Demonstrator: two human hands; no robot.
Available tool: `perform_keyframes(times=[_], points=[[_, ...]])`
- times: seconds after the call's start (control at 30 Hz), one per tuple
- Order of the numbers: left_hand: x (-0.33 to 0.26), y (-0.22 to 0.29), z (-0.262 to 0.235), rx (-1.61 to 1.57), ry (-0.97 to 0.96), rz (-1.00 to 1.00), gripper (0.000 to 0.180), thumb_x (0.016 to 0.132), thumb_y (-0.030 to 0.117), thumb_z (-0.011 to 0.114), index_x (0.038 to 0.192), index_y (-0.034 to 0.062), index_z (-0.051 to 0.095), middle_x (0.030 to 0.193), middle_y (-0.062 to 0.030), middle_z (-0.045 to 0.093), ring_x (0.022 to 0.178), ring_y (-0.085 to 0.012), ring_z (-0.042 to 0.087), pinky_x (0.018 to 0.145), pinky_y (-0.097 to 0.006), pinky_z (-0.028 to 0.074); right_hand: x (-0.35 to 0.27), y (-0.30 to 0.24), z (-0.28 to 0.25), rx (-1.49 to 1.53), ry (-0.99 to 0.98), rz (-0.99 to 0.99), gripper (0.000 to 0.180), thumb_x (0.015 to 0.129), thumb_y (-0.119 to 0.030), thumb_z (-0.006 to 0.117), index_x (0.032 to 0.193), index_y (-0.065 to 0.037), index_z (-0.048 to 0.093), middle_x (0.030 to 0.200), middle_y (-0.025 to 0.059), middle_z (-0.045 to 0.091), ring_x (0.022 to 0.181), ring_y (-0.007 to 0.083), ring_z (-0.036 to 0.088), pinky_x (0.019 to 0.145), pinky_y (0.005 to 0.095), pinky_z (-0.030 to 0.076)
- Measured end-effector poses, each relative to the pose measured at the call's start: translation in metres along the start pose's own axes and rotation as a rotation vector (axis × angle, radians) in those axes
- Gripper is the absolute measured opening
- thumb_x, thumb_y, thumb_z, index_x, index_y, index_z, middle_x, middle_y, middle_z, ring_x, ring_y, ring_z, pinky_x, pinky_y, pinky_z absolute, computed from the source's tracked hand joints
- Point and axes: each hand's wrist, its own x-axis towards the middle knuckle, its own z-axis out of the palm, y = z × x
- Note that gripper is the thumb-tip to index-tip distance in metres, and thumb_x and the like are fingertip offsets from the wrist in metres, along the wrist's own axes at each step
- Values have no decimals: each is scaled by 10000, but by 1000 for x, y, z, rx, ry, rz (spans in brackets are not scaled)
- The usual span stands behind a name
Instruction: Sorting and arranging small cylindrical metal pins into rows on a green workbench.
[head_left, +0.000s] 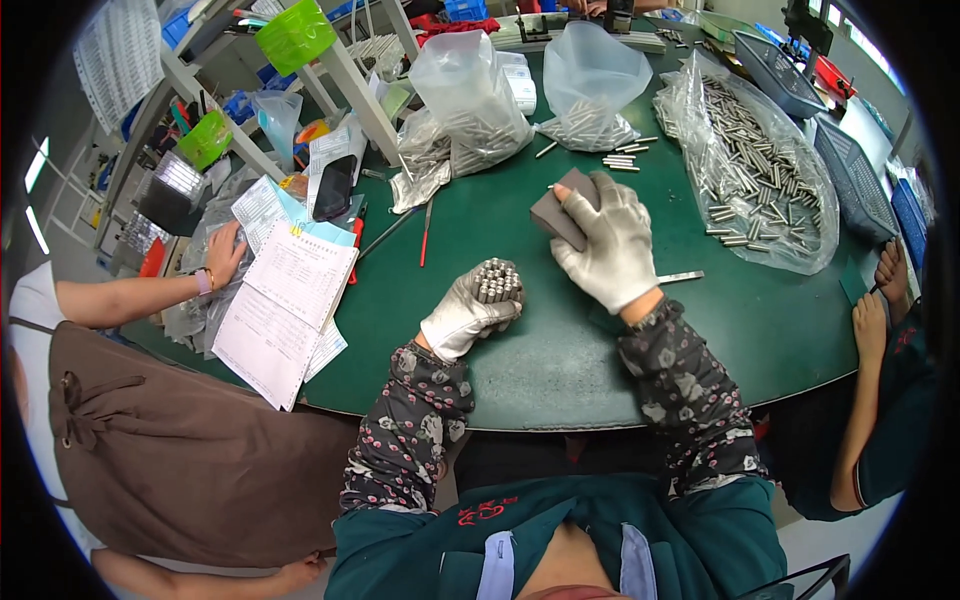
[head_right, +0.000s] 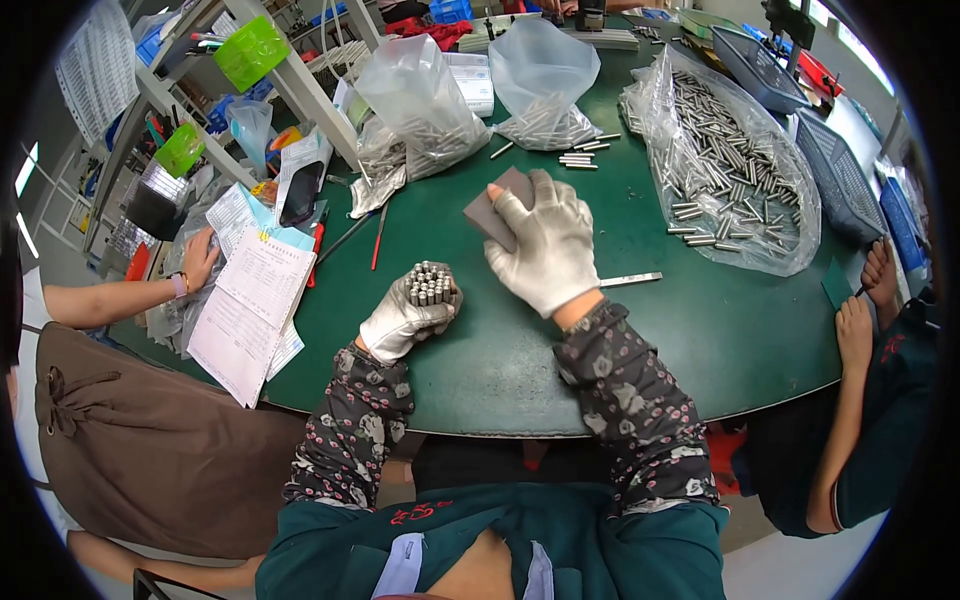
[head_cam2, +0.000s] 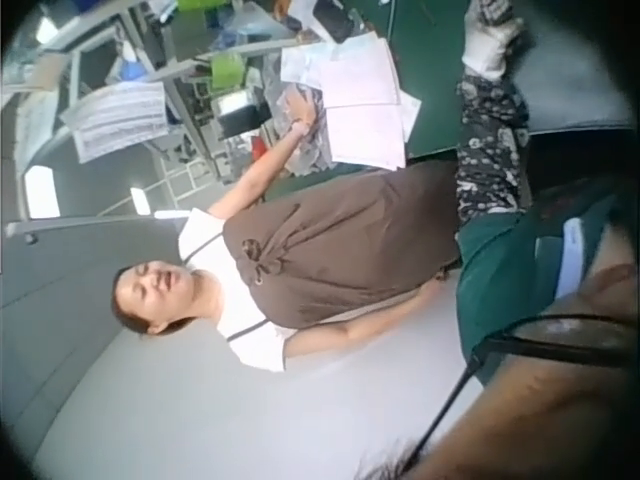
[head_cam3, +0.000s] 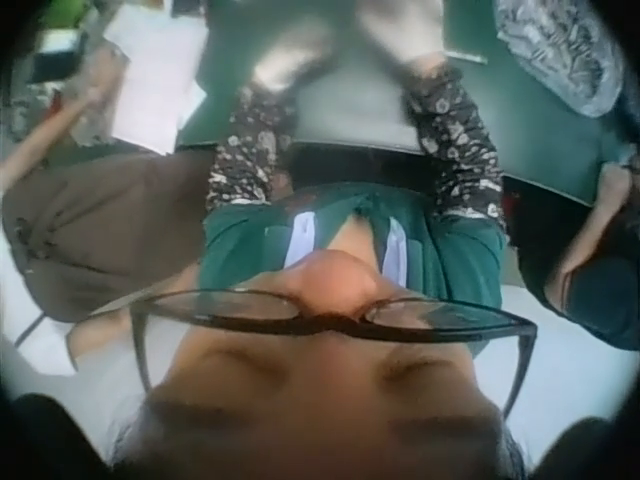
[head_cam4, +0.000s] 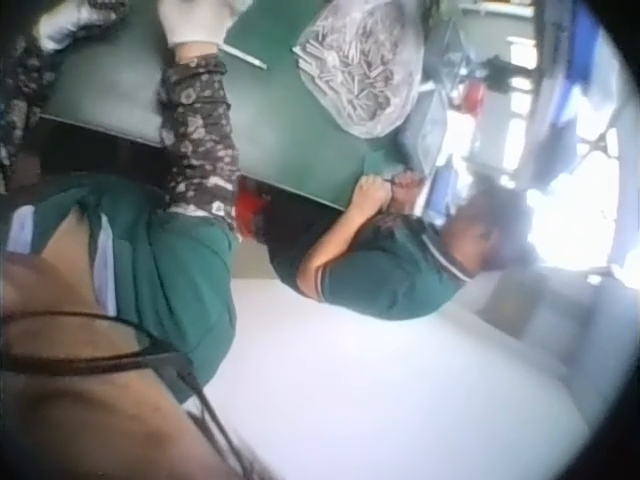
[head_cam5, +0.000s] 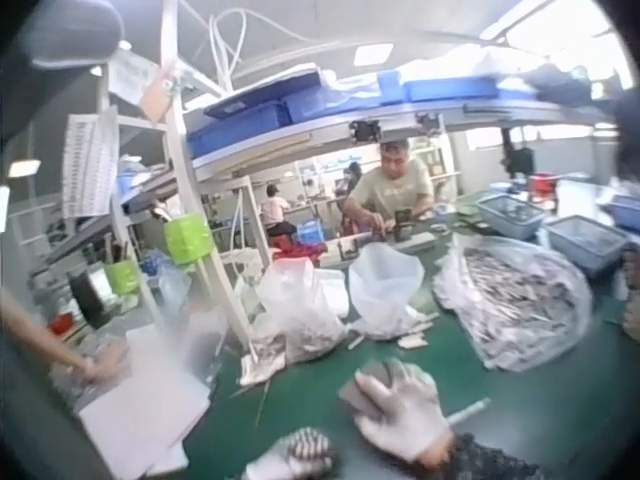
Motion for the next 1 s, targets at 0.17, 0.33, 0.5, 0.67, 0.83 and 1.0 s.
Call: perform_keyframes(times=[0.17, 0.33, 0.5, 0.67, 0.83, 1.0], points=[[7, -8, 2, 99, 47, 155, 272, 695, 6, 624, 934, 84, 520, 728, 13, 551, 511, -52, 461, 396, -167, 329, -14, -20, 10, 192, -66, -312, 458, 664, -290, 588, 1096, -139, 578, 1172, 269, 453, 1060, 376, 471, 899, 434, 362], [7, -4, -1, 60, -35, 7, 297, 692, -10, 623, 960, 73, 526, 677, 18, 538, 502, -48, 450, 392, -165, 313, -11, -19, -5, 250, 0, -324, 509, 657, -310, 589, 1124, -107, 562, 1177, 262, 449, 1039, 381, 469, 884, 458, 361], [2, 3, 11, 106, 45, -24, 267, 709, 14, 627, 953, 68, 532, 668, 22, 526, 500, -45, 447, 403, -172, 329, -1, -2, -3, 25, -58, -65, 478, 652, -297, 578, 1084, -93, 589, 1170, 276, 449, 1032, 390, 468, 896, 448, 344], [4, -6, 0, 159, 109, 78, 236, 712, 9, 640, 919, 72, 543, 637, 30, 509, 490, -52, 448, 392, -169, 324, -14, -28, 6, 285, -90, -452, 484, 639, -303, 591, 1066, -74, 593, 1178, 268, 445, 1043, 388, 472, 891, 451, 362], [5, -1, 7, 86, 38, -7, 249, 702, 2, 647, 918, 78, 547, 697, 21, 533, 497, -58, 461, 393, -171, 344, -14, -11, -1, 180, 66, -252, 462, 648, -258, 608, 1088, -118, 584, 1157, 258, 456, 1002, 361, 479, 855, 436, 379], [3, 1, 0, -95, 8, 12, 247, 706, -2, 637, 916, 77, 535, 757, -3, 547, 529, -59, 474, 402, -165, 356, -2, 0, 10, -119, 45, -90, 481, 639, -260, 620, 1100, -127, 578, 1155, 245, 465, 1011, 352, 484, 862, 429, 385]])
